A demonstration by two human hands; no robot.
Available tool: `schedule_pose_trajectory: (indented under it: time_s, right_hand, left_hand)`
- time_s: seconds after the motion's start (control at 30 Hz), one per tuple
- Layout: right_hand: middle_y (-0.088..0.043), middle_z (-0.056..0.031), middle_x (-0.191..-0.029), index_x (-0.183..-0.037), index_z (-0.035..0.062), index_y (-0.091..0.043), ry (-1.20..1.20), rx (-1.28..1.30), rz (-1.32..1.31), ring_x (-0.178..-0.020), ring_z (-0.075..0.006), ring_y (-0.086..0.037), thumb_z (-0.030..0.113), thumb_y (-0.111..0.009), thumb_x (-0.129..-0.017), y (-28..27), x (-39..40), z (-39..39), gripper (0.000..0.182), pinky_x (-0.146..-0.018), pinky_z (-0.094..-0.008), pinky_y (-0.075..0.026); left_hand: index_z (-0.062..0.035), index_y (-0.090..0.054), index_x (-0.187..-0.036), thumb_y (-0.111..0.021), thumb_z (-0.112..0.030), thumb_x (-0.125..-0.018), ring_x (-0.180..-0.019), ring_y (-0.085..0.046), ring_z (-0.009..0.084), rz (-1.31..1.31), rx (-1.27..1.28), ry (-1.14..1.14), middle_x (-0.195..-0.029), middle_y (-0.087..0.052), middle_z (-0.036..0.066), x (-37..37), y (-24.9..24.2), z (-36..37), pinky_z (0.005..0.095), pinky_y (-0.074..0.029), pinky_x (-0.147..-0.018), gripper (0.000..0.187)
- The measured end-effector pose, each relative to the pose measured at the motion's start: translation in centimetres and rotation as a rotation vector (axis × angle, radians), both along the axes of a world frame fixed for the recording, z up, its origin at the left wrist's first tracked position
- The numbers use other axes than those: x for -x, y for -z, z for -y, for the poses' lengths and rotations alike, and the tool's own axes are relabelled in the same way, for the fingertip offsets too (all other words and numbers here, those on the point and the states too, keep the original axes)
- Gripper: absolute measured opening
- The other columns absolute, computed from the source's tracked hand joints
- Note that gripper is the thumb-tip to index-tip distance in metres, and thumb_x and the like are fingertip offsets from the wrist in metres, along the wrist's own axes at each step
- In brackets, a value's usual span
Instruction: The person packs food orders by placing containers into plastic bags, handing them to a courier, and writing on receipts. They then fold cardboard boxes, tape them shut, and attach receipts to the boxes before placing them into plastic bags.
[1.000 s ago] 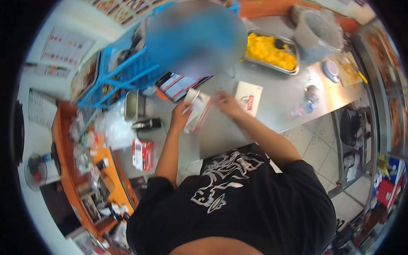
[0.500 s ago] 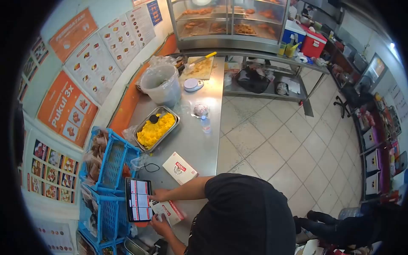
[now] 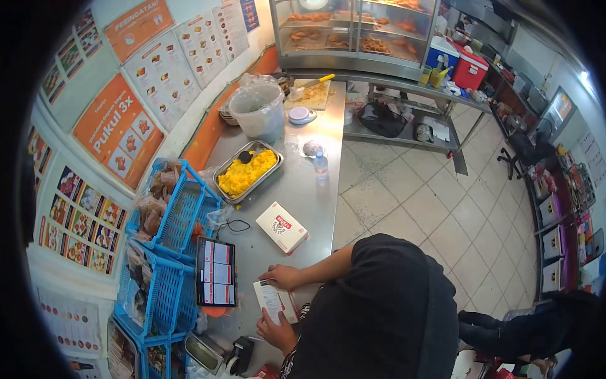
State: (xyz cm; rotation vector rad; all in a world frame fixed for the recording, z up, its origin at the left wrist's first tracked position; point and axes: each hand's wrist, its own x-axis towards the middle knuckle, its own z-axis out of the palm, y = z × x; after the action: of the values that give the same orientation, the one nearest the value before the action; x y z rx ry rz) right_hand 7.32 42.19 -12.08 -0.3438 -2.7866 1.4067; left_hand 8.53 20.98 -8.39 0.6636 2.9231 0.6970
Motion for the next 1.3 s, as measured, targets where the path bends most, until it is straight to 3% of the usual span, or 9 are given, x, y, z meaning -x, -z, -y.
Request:
schedule_pose_trajectory:
  time_s: [0.37,0.43,0.57,0.67,0.73,0.8,0.93,1.17,1.3]
  right_hand:
    - [-0.06,-0.0198,-0.109,-0.127,0.0153,-0.059,-0.093,-0.042,0.032,-0.102,-0.0371,-0.059,0.023,-0.048,-0.094,0.4,0.0,-0.6,0.036,-0.09,-0.0443,-0.049]
    - [-0.06,-0.0182,-0.107,-0.126,0.0173,-0.061,-0.064,0.024,0.088,-0.101,-0.0351,-0.061,0.03,-0.05,-0.094,-1.3,-0.1,-0.7,0.036,-0.089,-0.0423,-0.049]
    - [-0.059,-0.018,-0.109,-0.122,0.0107,-0.062,-0.197,-0.095,0.075,-0.102,-0.0352,-0.06,0.03,-0.053,-0.093,2.3,1.4,-1.8,0.036,-0.09,-0.0428,-0.048]
    - [-0.061,-0.019,-0.109,-0.117,0.0048,-0.062,0.102,-0.313,-0.133,-0.1,-0.0359,-0.059,0.028,-0.057,-0.091,-1.5,1.8,0.4,0.036,-0.09,-0.0439,-0.048]
    - [-0.06,-0.0197,-0.112,-0.115,0.004,-0.062,-0.179,-0.05,-0.366,-0.102,-0.0362,-0.058,0.027,-0.062,-0.087,-2.8,5.0,2.5,0.036,-0.09,-0.0444,-0.048]
    - [-0.061,-0.0198,-0.11,-0.115,0.0046,-0.061,-0.478,0.03,-0.264,-0.103,-0.0348,-0.058,0.027,-0.064,-0.083,-2.6,8.4,6.5,0.039,-0.09,-0.044,-0.048]
    - [-0.063,-0.0197,-0.1,-0.103,0.0023,-0.064,-0.329,-0.095,-0.336,-0.097,-0.0337,-0.061,0.033,-0.063,-0.078,6.0,13.5,15.7,0.039,-0.085,-0.044,-0.048]
    - [-0.055,-0.0265,-0.119,-0.12,0.0045,-0.059,-0.61,0.001,0.22,-0.109,-0.0397,-0.056,0.038,-0.063,-0.082,0.8,13.5,17.7,0.05,-0.094,-0.0462,-0.044]
    - [-0.062,-0.023,-0.109,-0.118,0.001,-0.058,-0.497,0.047,-0.049,-0.105,-0.0379,-0.06,0.038,-0.06,-0.084,4.6,14.3,20.3,0.05,-0.089,-0.0468,-0.047]
  left_hand:
    - [-0.0122,-0.051,-0.134,-0.062,-0.027,-0.084,-0.117,-0.042,0.0449,-0.137,-0.094,0.065,-0.135,-0.042,0.024,-0.8,1.4,0.2,0.055,-0.035,-0.098,0.053]
    - [-0.0169,-0.051,-0.135,-0.059,-0.026,-0.084,-0.125,-0.037,0.0495,-0.273,-0.029,0.312,-0.142,-0.037,0.024,0.1,2.3,-1.6,0.0601,-0.03,-0.104,0.052]
    - [-0.0226,-0.049,-0.137,-0.056,-0.029,-0.086,-0.134,-0.027,0.0529,-0.238,0.088,0.237,-0.146,-0.033,0.023,-0.7,5.4,-2.8,0.0633,-0.025,-0.108,0.052]
    - [-0.0233,-0.047,-0.139,-0.056,-0.029,-0.086,-0.134,-0.028,0.0524,-0.318,0.068,0.27,-0.147,-0.032,0.024,-0.8,6.4,-2.1,0.0632,-0.026,-0.108,0.054]
    - [-0.0246,-0.045,-0.14,-0.056,-0.038,-0.088,-0.133,-0.029,0.0519,-0.343,0.12,0.296,-0.144,-0.034,0.023,-0.8,6.2,-1.8,0.0634,-0.028,-0.106,0.054]
    - [-0.0222,-0.047,-0.139,-0.056,-0.049,-0.089,-0.131,-0.032,0.0509,-0.395,0.059,0.327,-0.141,-0.037,0.023,-1.0,5.1,-2.0,0.0631,-0.031,-0.104,0.058]
    - [-0.0175,-0.047,-0.138,-0.058,-0.052,-0.087,-0.129,-0.035,0.0462,-0.677,0.111,0.321,-0.136,-0.041,0.021,0.1,9.8,-1.8,0.0618,-0.032,-0.105,0.063]
    - [-0.018,-0.047,-0.138,-0.059,-0.051,-0.086,-0.129,-0.035,0.0459,-0.606,0.066,0.338,-0.137,-0.04,0.021,-0.5,9.2,-3.0,0.0617,-0.031,-0.105,0.064]
    - [-0.0182,-0.047,-0.139,-0.06,-0.051,-0.085,-0.13,-0.034,0.0457,-0.547,0.079,0.35,-0.137,-0.04,0.021,-0.4,8.7,-2.3,0.0616,-0.031,-0.106,0.064]
